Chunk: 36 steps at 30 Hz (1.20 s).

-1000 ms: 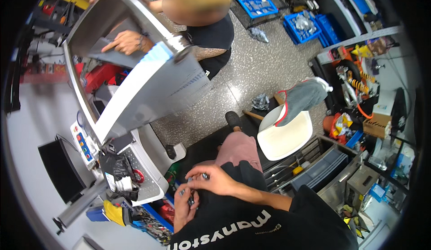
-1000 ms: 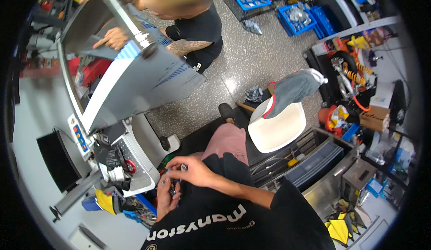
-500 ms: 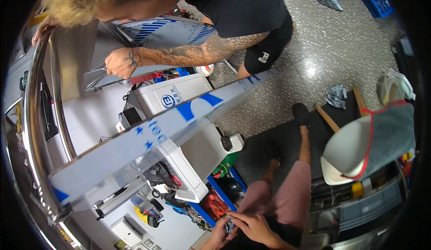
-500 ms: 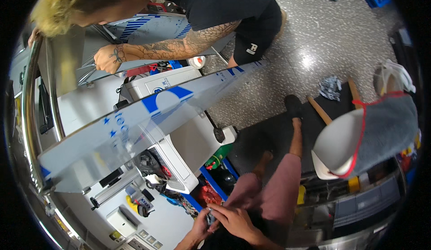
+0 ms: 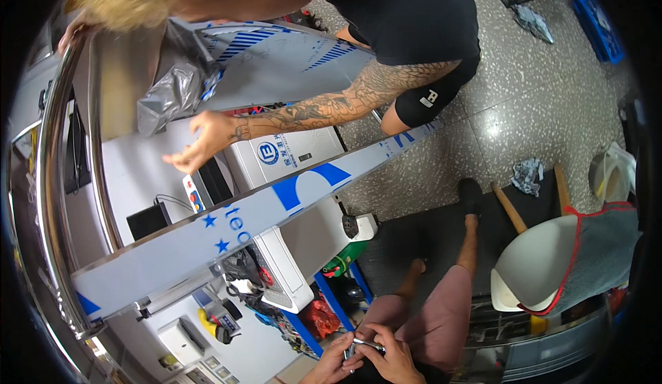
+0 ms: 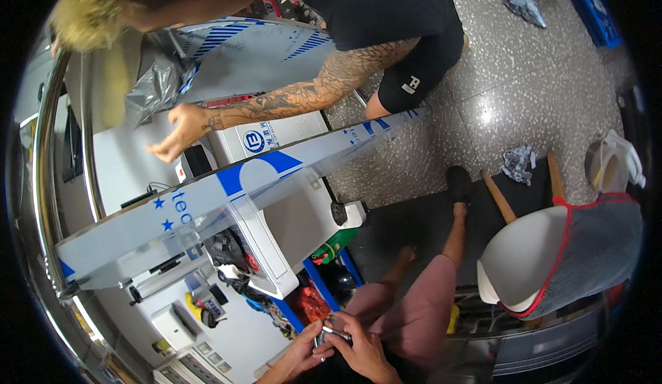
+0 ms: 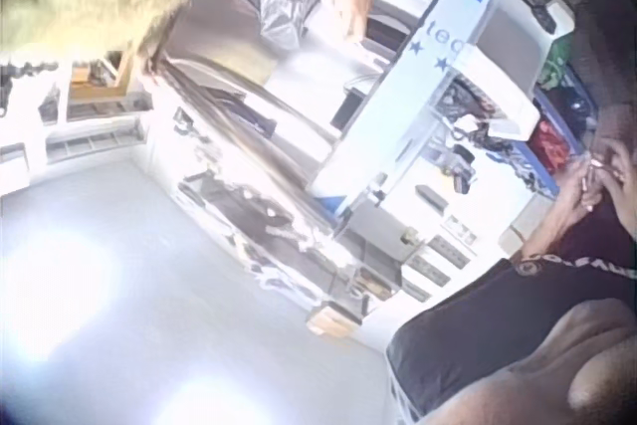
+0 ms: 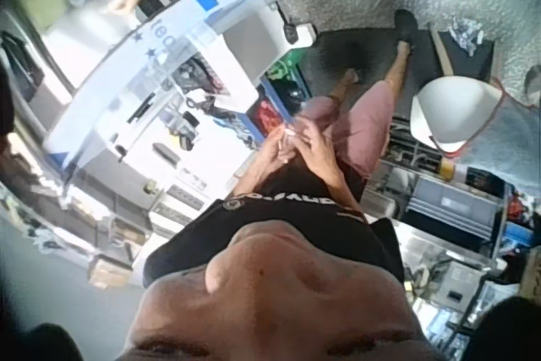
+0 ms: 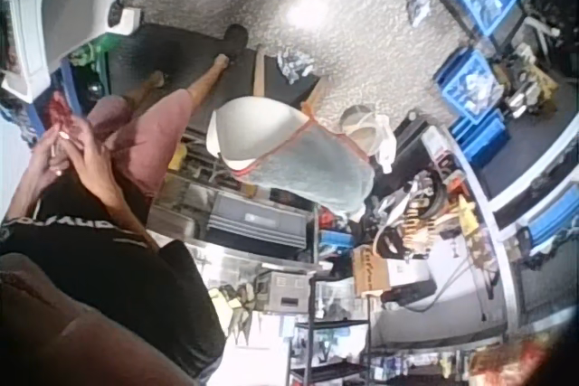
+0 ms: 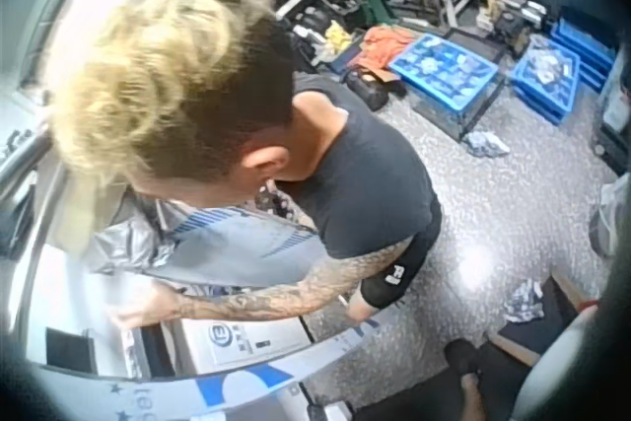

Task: The person drills holes in a white wall, retrieves metal wall anchors and a hammer, then hammers the anchors into the pre-drilled holes. The person moves between a workshop area and the wall, handling tools and anchors throughout.

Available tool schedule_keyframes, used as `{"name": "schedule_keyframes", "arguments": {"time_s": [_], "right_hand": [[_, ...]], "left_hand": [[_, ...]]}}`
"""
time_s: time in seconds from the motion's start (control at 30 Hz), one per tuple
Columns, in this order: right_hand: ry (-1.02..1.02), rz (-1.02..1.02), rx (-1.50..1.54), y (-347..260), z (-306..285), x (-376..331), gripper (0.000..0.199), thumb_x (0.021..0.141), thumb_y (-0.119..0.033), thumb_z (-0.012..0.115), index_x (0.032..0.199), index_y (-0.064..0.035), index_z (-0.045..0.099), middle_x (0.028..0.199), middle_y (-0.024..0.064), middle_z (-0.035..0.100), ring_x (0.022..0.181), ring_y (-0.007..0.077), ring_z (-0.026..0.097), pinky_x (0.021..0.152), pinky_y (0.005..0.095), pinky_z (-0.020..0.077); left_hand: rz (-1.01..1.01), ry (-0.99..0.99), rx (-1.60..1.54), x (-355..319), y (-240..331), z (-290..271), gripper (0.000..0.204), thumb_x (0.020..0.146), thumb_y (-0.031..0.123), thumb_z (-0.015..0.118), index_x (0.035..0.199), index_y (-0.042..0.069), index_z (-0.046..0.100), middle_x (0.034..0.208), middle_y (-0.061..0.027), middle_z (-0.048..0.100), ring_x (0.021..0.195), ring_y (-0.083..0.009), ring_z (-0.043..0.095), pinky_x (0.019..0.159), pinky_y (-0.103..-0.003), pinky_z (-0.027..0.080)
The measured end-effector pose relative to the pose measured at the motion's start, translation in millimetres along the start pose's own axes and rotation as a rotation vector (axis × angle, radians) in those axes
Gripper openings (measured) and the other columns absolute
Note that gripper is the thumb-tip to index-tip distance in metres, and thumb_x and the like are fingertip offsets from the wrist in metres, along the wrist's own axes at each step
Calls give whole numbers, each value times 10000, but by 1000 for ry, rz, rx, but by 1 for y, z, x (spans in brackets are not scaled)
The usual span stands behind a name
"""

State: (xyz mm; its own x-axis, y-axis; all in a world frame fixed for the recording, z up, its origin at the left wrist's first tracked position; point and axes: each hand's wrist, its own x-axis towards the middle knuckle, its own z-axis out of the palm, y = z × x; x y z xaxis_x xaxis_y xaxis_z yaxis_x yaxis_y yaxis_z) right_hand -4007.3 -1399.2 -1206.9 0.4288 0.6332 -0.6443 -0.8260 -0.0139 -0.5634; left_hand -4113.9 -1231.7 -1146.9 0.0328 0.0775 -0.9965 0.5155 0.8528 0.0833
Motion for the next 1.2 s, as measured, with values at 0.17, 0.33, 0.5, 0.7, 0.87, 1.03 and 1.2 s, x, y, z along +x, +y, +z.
{"name": "schedule_keyframes", "arguments": {"time_s": [0.17, 0.33, 0.5, 0.7, 0.87, 1.03, 1.2], "right_hand": [[18, -130, 50, 0, 3, -10, 212, 1039, -144, 658, 1186, 7, 651, 955, 129, 775, 830, 170, 759, 714, 294, 559], [24, 32, -258, -7, 25, -34, 224, 1040, -208, 659, 1030, 0, 743, 822, 120, 758, 771, 243, 755, 719, 333, 567], [-303, -121, -477, -19, 55, -53, 254, 1054, -256, 642, 1126, -23, 713, 859, 101, 754, 790, 171, 734, 703, 324, 547], [-284, -393, -943, -33, 112, -94, 303, 1058, -361, 635, 1158, -76, 618, 903, 130, 722, 788, 315, 708, 682, 408, 520], [-409, -424, -1075, -46, 141, -97, 324, 1075, -356, 592, 1010, -39, 602, 788, 151, 631, 701, 326, 643, 637, 431, 476], [-493, -357, -913, -61, 169, -74, 371, 1097, -374, 562, 950, -37, 611, 728, 109, 653, 662, 240, 653, 609, 387, 481], [-508, -152, -675, -65, 177, -52, 411, 1116, -379, 529, 935, -27, 640, 748, 94, 692, 665, 150, 641, 638, 338, 513]], "left_hand": [[71, -142, -262, -11, -13, -1, 337, 1061, 428, 600, 1076, 92, 619, 851, -11, 575, 545, -78, 417, 476, -226, 340], [181, -297, -262, -38, -21, -27, 282, 1063, 328, 610, 1207, 89, 641, 902, -91, 665, 538, -116, 438, 486, -253, 338], [376, -496, -258, -49, -29, -53, 302, 1083, 366, 571, 1172, 80, 611, 931, -66, 636, 546, -100, 453, 485, -237, 353], [446, -776, -404, -49, -43, -103, 285, 1109, 371, 519, 1200, 119, 616, 872, -31, 598, 553, -87, 469, 459, -233, 355], [547, -854, -430, -53, -48, -122, 289, 1112, 394, 504, 1188, 134, 607, 848, -6, 575, 549, -79, 461, 444, -232, 335], [650, -819, -587, -54, -52, -125, 306, 1098, 421, 531, 1227, 154, 606, 869, 9, 583, 552, -62, 463, 429, -228, 328], [785, -652, -705, -77, -49, -100, 291, 1096, 404, 546, 1265, 170, 587, 892, 21, 561, 583, -54, 456, 423, -199, 329]]}}
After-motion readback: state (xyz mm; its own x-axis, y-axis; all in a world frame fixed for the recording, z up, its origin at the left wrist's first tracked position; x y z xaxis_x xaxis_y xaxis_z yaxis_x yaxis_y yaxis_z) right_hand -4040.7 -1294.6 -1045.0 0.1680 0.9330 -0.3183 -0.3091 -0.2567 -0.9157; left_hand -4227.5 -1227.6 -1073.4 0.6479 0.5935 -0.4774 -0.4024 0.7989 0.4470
